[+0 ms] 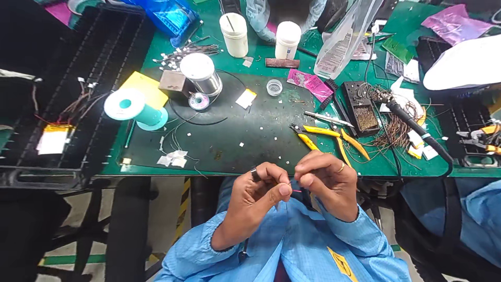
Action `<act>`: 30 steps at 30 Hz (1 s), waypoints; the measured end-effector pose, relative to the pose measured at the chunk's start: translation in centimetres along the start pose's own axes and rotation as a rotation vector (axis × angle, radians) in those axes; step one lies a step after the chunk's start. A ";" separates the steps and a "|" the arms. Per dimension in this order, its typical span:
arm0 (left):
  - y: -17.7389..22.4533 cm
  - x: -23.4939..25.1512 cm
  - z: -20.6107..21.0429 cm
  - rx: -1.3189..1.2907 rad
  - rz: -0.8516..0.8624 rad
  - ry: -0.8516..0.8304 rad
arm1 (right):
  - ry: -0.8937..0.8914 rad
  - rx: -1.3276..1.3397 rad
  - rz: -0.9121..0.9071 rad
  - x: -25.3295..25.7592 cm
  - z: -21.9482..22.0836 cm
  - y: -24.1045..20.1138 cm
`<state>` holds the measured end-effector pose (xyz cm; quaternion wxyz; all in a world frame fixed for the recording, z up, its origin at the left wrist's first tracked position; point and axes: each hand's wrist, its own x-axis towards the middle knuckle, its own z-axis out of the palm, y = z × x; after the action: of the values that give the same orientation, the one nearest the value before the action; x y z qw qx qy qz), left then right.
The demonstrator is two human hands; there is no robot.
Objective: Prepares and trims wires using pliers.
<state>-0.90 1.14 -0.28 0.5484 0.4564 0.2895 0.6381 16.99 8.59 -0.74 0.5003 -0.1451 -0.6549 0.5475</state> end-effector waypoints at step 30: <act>-1.0 1.5 0.5 0.064 -0.062 -0.028 | 0.458 -1.720 0.524 -8.6 -35.7 -12.4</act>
<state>-0.02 2.72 -0.57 0.5572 0.4735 0.3160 0.6046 54.41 18.17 2.15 0.1979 -0.7144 -0.6671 -0.0730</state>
